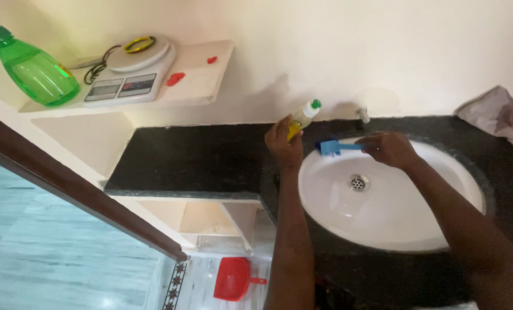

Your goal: The person scrubs the interior of a white bathroom sink using a blue brush and liquid soap. They repeatedly apply soap from a bottle and scrub the basin and drain area.

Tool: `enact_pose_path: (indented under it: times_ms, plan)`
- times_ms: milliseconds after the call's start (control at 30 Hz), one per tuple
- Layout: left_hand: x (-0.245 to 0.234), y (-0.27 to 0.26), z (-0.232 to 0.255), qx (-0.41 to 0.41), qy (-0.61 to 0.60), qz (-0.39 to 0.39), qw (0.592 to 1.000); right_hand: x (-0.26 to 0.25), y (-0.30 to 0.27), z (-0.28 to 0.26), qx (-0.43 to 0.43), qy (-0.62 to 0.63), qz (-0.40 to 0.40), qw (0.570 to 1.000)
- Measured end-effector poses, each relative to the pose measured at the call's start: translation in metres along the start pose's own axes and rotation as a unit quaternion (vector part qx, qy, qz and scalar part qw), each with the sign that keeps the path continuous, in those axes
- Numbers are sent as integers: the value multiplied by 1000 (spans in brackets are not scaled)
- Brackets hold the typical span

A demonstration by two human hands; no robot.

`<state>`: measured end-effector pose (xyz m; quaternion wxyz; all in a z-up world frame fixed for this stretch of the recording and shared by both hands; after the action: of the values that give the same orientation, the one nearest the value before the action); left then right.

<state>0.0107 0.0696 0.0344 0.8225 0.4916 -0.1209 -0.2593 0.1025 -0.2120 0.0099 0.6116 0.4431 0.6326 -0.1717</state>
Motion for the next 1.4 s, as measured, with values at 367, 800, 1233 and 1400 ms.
enact_pose_path:
  times_ms: [367,800,1233,1400]
  plan:
    - [4,-2,1,-41,-36,-34,998,-30,-146,-79,91,77,-319,940]
    - [1,-4,1,-64,-50,-30,996,-6,-119,-83,28,76,-265,961]
    - [2,-2,3,-43,-72,-46,995,28,-37,41,223,42,-138,964]
    - [16,-13,2,-32,-42,-82,995,88,-77,100,265,18,-162,950]
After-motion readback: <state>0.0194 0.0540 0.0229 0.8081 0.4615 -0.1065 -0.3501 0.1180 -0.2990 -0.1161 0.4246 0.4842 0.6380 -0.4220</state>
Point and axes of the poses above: each hand's wrist, its own y-axis towards the middle knuckle, its own x-axis out of the palm, z = x × y, the point moved 5 cm from there along y, towards the middle knuckle, and after that the axes turned 1 degree about -y, right-handed, at the moved point
